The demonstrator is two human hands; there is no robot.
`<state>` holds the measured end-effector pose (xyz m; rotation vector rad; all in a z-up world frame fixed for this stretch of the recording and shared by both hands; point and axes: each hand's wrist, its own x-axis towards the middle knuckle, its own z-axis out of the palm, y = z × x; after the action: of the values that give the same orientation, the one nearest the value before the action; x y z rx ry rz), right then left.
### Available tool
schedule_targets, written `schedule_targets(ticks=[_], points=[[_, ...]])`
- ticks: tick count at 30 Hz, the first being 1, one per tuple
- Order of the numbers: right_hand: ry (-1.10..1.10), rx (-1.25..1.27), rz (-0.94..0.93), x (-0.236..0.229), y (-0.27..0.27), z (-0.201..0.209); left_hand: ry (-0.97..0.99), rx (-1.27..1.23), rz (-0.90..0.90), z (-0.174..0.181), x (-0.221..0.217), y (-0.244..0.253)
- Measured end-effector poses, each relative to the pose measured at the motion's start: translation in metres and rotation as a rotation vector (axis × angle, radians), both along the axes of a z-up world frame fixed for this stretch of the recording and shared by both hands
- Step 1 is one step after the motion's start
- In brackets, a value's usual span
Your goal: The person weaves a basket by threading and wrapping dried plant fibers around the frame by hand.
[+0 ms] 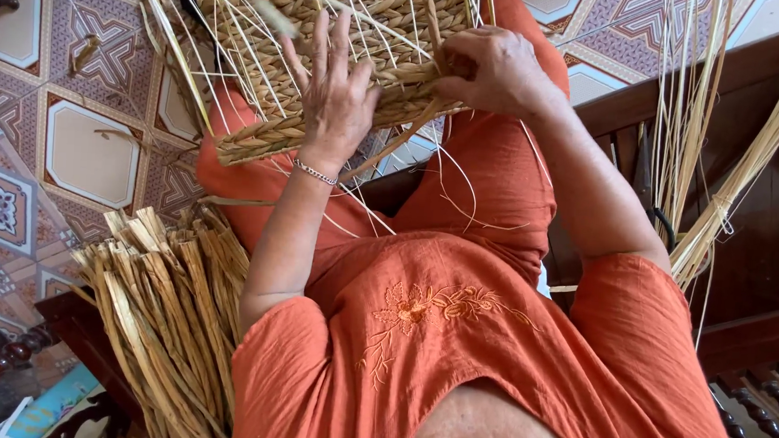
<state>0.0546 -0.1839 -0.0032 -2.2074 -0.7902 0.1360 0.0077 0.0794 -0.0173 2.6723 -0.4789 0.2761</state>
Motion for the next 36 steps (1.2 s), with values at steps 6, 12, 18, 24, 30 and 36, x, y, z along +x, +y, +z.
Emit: schedule_targets(ticks=[6, 12, 18, 24, 30, 36], points=[[0.023, -0.084, -0.330, -0.006, 0.007, -0.044, -0.065, 0.137, -0.097, -0.015, -0.044, 0.021], [0.130, 0.050, -0.426, -0.009, 0.008, -0.061, 0.295, 0.199, 0.008, -0.029, -0.085, 0.053], [-0.296, 0.072, -0.430, -0.014, 0.027, -0.021, -0.154, 0.333, 0.099, 0.032, -0.073, 0.058], [-0.265, -0.094, -0.151, -0.013, 0.030, -0.046, -0.078, 0.321, -0.124, 0.018, -0.085, 0.049], [-0.170, 0.005, 0.120, -0.007, 0.021, 0.004, -0.066, 0.276, 0.262, 0.035, -0.048, 0.064], [0.115, -0.005, 0.006, -0.002, 0.018, -0.010, -0.360, 0.072, -0.070, 0.018, -0.022, -0.004]])
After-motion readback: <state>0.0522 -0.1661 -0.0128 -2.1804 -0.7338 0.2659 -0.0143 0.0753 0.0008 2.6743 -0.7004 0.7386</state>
